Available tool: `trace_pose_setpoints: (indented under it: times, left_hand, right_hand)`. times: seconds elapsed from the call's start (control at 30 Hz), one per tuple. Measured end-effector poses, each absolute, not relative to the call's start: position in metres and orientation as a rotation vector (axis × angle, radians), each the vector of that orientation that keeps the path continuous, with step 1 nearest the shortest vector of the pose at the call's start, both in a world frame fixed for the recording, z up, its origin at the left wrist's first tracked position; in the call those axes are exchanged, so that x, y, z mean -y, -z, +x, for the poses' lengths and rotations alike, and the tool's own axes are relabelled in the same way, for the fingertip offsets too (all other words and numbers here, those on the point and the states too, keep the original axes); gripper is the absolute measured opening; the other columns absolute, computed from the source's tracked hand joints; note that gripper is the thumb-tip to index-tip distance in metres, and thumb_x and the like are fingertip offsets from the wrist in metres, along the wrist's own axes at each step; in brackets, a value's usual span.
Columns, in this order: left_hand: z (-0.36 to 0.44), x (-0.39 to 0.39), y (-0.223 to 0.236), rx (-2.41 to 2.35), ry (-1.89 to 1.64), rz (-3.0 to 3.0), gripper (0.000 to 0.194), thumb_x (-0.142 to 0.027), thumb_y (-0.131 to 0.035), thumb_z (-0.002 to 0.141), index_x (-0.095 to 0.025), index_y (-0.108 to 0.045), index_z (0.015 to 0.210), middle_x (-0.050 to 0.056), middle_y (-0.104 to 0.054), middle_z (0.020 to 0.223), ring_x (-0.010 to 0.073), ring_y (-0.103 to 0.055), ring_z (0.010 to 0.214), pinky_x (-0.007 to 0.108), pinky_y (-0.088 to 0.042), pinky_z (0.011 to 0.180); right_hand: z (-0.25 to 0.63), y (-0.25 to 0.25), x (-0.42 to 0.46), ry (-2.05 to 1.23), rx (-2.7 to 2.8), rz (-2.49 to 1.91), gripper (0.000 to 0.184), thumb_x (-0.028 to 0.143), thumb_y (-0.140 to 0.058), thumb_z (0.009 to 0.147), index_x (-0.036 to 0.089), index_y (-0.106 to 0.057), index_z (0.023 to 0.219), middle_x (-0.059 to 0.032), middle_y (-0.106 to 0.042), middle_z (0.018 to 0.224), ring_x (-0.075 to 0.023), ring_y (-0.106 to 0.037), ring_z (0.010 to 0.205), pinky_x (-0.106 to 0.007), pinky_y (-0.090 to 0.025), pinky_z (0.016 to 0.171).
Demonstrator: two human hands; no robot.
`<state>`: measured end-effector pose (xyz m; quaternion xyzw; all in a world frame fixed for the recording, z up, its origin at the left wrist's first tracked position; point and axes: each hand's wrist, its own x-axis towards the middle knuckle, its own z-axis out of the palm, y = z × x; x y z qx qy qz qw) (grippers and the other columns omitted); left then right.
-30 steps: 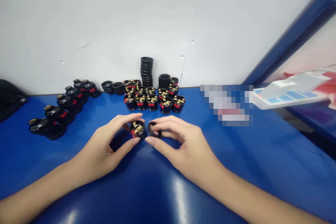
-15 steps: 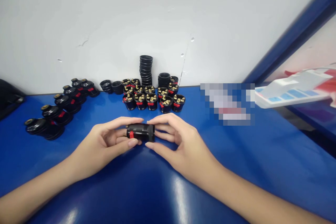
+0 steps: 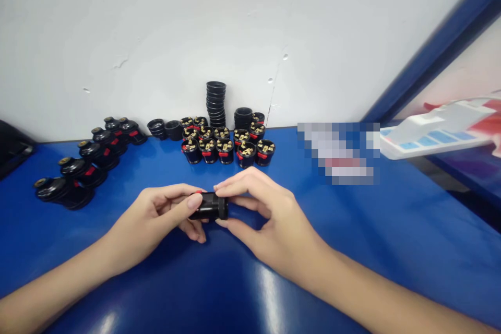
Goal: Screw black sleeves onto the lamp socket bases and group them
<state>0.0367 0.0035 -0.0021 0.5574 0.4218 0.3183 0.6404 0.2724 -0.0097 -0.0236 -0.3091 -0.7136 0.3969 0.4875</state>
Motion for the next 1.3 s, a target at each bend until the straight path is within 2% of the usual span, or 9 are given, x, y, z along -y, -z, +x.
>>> trace_pose_setpoints:
  times: [0.23, 0.4, 0.5, 0.7, 0.8, 0.93, 1.03, 1.2, 1.3]
  left_hand:
    - [0.04, 0.0, 0.003, -0.964, -0.657, 1.229, 0.053, -0.068, -0.071, 0.099, -0.015, -0.072, 0.095, 0.0, -0.074, 0.069, 0.0106, -0.073, 0.05, 0.015, -0.058, 0.05]
    - [0.038, 0.0, 0.008, -1.001, -0.746, 1.407, 0.037, -0.053, -0.074, 0.101, -0.016, -0.071, 0.107, 0.0, -0.078, 0.075, 0.0123, -0.078, 0.064, 0.018, -0.063, 0.065]
    - [0.033, 0.0, 0.01, -1.013, -0.767, 1.546, 0.028, -0.042, -0.078, 0.099, -0.019, -0.073, 0.116, 0.0, -0.08, 0.081, 0.0139, -0.08, 0.075, 0.02, -0.064, 0.073]
    - [0.028, 0.0, 0.012, -1.073, -0.803, 1.677, 0.035, -0.041, -0.086, 0.092, -0.023, -0.077, 0.121, 0.002, -0.086, 0.094, 0.0165, -0.081, 0.076, 0.025, -0.066, 0.075]
    - [0.031, -0.001, 0.01, -1.066, -0.811, 1.662, 0.028, -0.042, -0.077, 0.099, -0.022, -0.076, 0.118, 0.0, -0.083, 0.084, 0.0151, -0.08, 0.072, 0.022, -0.065, 0.071]
    - [0.032, -0.004, 0.008, -1.03, -0.77, 1.642, 0.033, -0.048, -0.059, 0.11, -0.019, -0.075, 0.108, -0.002, -0.075, 0.068, 0.0116, -0.075, 0.059, 0.019, -0.062, 0.063]
    - [0.031, -0.004, 0.01, -1.0, -0.771, 1.627, 0.032, -0.048, -0.059, 0.11, -0.02, -0.075, 0.108, -0.002, -0.075, 0.069, 0.0113, -0.075, 0.061, 0.018, -0.062, 0.064]
    - [0.03, -0.001, 0.012, -1.008, -0.868, 1.71, 0.025, -0.04, -0.07, 0.105, -0.023, -0.071, 0.124, -0.001, -0.081, 0.091, 0.0123, -0.08, 0.081, 0.018, -0.064, 0.077]
    - [0.03, 0.002, 0.011, -1.041, -0.853, 1.761, 0.024, -0.039, -0.067, 0.107, -0.023, -0.069, 0.125, -0.002, -0.08, 0.086, 0.012, -0.079, 0.079, 0.018, -0.062, 0.074]
  right_hand:
    - [0.273, 0.02, 0.011, -0.795, 1.811, -0.747, 0.041, -0.005, -0.072, 0.091, 0.029, -0.077, 0.115, -0.0052, -0.076, 0.121, -0.0205, -0.081, 0.115, -0.033, -0.07, 0.101]
    - [0.274, 0.021, 0.009, -0.879, 1.769, -0.816, 0.032, 0.005, -0.082, 0.091, 0.028, -0.078, 0.112, -0.0037, -0.077, 0.117, -0.0192, -0.081, 0.113, -0.031, -0.07, 0.103]
    - [0.274, 0.021, 0.008, -1.019, 1.689, -0.832, 0.03, 0.012, -0.088, 0.089, 0.027, -0.079, 0.113, -0.0034, -0.077, 0.116, -0.0202, -0.082, 0.112, -0.035, -0.07, 0.105]
    - [0.273, 0.018, 0.008, -1.112, 1.646, -0.862, 0.028, 0.013, -0.085, 0.092, 0.025, -0.081, 0.117, -0.0047, -0.077, 0.119, -0.0225, -0.082, 0.116, -0.041, -0.067, 0.112]
    - [0.273, 0.017, 0.008, -1.155, 1.625, -0.88, 0.029, 0.018, -0.09, 0.089, 0.024, -0.081, 0.116, -0.0051, -0.078, 0.115, -0.0245, -0.083, 0.112, -0.04, -0.071, 0.105]
    - [0.271, 0.015, 0.009, -1.244, 1.592, -0.98, 0.037, 0.03, -0.099, 0.081, 0.021, -0.08, 0.111, -0.0042, -0.083, 0.102, -0.0221, -0.087, 0.089, -0.031, -0.076, 0.083]
    - [0.27, 0.013, 0.009, -1.286, 1.584, -1.019, 0.036, 0.035, -0.096, 0.085, 0.021, -0.077, 0.112, -0.0033, -0.085, 0.092, -0.0186, -0.086, 0.077, -0.025, -0.073, 0.074]
    - [0.27, 0.012, 0.007, -1.366, 1.495, -1.062, 0.035, 0.04, -0.093, 0.087, 0.023, -0.076, 0.113, -0.0052, -0.087, 0.099, -0.0196, -0.087, 0.088, -0.023, -0.07, 0.08]
    - [0.269, 0.014, 0.007, -1.425, 1.457, -1.062, 0.034, 0.039, -0.094, 0.087, 0.023, -0.074, 0.11, -0.0033, -0.086, 0.091, -0.0194, -0.087, 0.085, -0.023, -0.07, 0.08]
